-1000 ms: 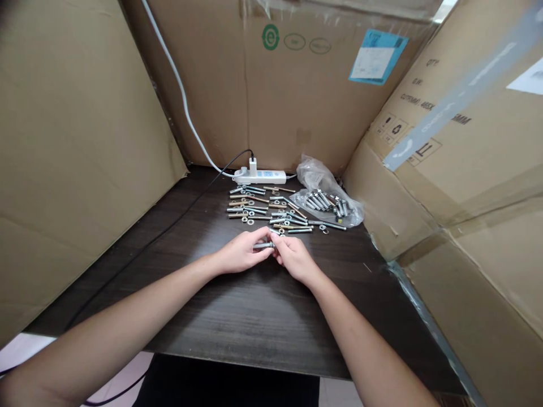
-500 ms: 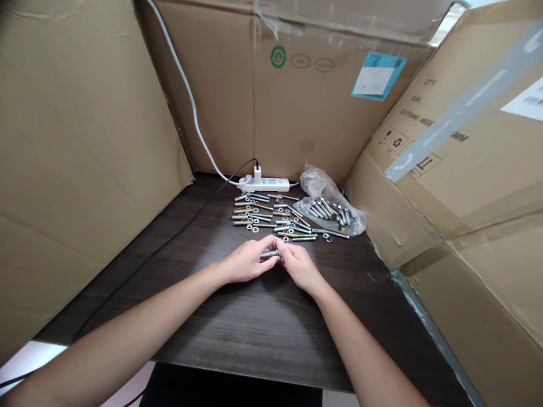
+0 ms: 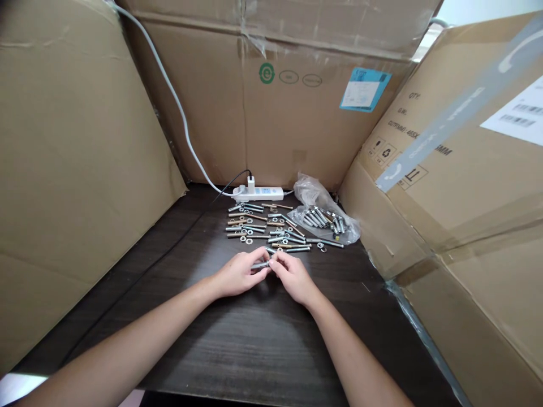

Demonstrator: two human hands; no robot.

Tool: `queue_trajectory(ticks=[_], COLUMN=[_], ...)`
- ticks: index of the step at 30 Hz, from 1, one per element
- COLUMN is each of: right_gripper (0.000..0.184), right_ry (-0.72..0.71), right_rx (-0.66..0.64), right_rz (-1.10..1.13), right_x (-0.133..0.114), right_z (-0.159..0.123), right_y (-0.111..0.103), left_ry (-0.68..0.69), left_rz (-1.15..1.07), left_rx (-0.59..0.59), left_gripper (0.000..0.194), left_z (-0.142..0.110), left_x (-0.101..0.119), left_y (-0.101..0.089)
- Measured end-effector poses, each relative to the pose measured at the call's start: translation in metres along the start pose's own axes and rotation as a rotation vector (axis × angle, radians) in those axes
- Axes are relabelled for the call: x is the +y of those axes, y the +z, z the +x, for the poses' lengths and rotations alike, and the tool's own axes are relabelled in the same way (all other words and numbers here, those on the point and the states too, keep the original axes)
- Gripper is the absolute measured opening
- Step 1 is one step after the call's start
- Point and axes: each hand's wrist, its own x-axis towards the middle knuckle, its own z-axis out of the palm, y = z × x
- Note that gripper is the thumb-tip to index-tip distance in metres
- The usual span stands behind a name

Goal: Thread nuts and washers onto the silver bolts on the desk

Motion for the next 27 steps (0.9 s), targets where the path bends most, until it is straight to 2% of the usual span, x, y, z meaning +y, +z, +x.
queue_trajectory(ticks=[7, 12, 15, 18, 21, 27], right_gripper=[0.042, 0.049, 0.042, 0.035, 0.041, 0.051], right_ry=[-0.033, 0.023, -0.005, -0.044, -0.059, -0.032], right_rx=[0.002, 0.049, 0.067, 0.031, 0.002, 0.025], right_rz=[-0.070, -0.050, -0.081, -0.090, -0.096, -0.048], right_x=[0.003, 0.007, 0.002, -0.002, 0.001, 0.011], right_z=[0.000, -0.001, -0.001, -0.002, -0.002, -0.002], right_y=[0.007, 0.009, 0.007, 0.003, 0.002, 0.005], left_ry=[0.004, 0.013, 0.006, 0.009, 0.016, 0.035], left_rz=[0.034, 0.047, 0.024, 0.041, 0.090, 0.169], left_rx=[-0.034, -0.044, -0.030, -0.027, -0.029, -0.051], left_gripper=[0.017, 0.017, 0.016, 0.016, 0.017, 0.017], left_z=[-0.001, -0.001, 0.000, 0.000, -0.001, -0.003], left_x=[0.000, -0.001, -0.001, 0.001, 0.004, 0.005], left_y=[-0.001, -0.001, 0.001, 0.002, 0.001, -0.001])
